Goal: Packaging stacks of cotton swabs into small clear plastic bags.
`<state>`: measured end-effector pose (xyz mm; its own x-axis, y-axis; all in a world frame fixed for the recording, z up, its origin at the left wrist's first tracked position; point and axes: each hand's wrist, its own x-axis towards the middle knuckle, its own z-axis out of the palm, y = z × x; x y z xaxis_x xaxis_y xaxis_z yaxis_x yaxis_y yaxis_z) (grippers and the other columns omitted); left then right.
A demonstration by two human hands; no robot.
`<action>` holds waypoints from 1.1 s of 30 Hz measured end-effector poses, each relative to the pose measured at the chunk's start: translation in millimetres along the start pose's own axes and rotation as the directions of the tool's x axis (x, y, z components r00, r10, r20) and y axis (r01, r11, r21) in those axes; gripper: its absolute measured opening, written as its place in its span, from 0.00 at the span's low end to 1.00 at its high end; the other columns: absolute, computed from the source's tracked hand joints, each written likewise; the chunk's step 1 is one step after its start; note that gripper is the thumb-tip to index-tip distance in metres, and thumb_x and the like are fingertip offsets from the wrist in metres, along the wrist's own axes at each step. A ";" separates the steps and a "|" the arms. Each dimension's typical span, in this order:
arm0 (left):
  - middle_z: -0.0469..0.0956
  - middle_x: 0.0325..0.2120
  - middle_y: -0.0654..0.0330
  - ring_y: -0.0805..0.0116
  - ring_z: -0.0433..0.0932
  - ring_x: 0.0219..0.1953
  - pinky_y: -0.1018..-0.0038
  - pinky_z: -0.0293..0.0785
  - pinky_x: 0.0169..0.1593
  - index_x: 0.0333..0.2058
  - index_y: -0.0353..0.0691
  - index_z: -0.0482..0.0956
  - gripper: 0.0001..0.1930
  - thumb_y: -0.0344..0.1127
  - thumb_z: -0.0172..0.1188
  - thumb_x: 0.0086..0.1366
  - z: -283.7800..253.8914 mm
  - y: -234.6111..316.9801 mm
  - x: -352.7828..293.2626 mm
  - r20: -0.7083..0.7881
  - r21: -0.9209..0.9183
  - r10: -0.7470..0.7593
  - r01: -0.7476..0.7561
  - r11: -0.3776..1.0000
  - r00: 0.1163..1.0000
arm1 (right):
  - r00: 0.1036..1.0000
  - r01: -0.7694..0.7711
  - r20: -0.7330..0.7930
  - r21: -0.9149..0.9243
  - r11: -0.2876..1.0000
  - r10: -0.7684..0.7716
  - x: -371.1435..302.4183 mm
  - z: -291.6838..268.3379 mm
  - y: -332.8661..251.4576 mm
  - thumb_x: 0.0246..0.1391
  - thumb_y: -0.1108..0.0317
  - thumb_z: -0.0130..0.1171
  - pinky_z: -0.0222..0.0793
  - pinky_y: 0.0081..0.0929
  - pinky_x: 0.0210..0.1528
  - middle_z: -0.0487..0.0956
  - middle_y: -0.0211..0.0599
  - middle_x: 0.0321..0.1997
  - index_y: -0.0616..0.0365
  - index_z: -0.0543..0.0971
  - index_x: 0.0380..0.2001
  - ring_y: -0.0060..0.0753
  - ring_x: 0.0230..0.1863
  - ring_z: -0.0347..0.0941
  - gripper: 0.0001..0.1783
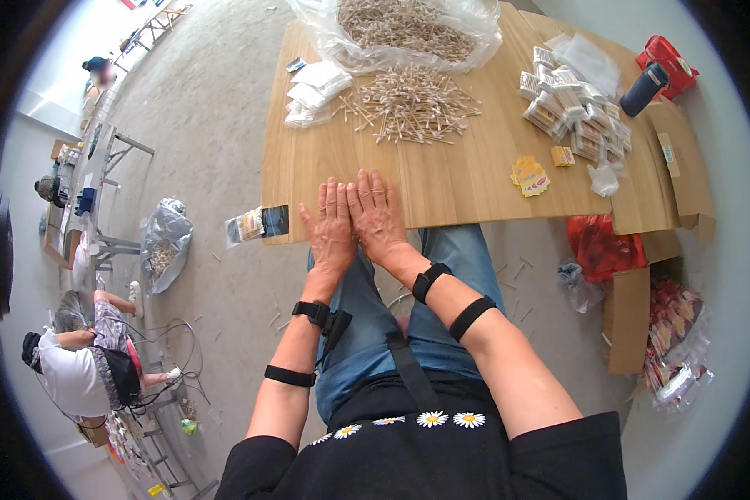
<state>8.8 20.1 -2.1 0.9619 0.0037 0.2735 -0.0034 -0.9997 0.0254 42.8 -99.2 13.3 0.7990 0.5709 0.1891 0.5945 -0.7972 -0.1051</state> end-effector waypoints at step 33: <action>0.66 0.61 0.52 0.53 0.58 0.68 0.51 0.44 0.70 0.49 0.45 0.77 0.27 0.30 0.71 0.47 -37.8 3.7 -31.2 0.030 -0.529 -0.258 0.234 0.816 0.966 | 1.000 -0.013 -0.016 0.070 0.997 0.015 1.0 -2.8 2.1 0.39 0.59 0.70 0.41 0.45 0.75 0.55 0.50 0.72 0.61 0.58 0.67 0.52 0.75 0.45 0.52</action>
<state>-31.6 17.3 25.8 0.9380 0.2605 0.2289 0.0776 -0.8011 0.5935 44.5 -100.8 16.0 0.8060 0.5562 0.2026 0.5887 -0.7890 -0.1761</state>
